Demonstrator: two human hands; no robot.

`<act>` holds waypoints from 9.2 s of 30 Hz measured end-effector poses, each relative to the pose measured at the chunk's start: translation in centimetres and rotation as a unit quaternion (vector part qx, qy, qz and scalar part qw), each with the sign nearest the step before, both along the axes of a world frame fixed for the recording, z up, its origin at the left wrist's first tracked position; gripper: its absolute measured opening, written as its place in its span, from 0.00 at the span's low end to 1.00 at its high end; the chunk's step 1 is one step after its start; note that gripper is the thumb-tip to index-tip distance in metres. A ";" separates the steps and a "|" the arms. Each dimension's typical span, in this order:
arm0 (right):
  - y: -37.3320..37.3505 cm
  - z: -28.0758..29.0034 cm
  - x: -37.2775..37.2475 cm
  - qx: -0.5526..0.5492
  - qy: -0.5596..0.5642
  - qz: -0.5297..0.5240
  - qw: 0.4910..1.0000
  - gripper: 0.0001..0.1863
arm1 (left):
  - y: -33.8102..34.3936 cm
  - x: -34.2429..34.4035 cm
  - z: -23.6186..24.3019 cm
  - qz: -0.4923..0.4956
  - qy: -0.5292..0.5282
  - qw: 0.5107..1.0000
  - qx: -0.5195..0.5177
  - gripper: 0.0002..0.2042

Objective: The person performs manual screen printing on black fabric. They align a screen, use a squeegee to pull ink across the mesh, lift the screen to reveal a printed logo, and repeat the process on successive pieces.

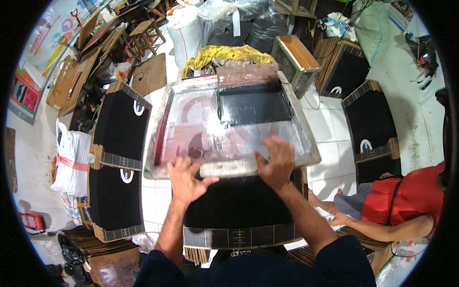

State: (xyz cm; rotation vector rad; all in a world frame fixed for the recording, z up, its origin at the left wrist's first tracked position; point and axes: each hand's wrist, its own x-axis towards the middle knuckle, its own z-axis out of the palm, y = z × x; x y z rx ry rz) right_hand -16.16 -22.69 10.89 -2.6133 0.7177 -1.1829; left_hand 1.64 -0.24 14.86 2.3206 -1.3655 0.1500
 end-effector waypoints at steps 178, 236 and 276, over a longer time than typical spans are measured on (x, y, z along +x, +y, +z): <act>-10.1 -8.2 7.4 -0.008 0.300 0.056 0.952 0.15 | -0.1 -7.1 -20.8 0.112 0.019 0.990 0.080 0.45; -7.2 21.7 10.9 0.028 -0.034 -0.095 0.995 0.18 | 15.7 7.7 -9.7 0.273 0.054 0.909 -0.310 0.31; -14.1 28.2 15.7 0.049 0.120 -0.141 0.981 0.29 | 32.8 -6.6 -27.8 0.507 -0.032 0.861 0.027 0.06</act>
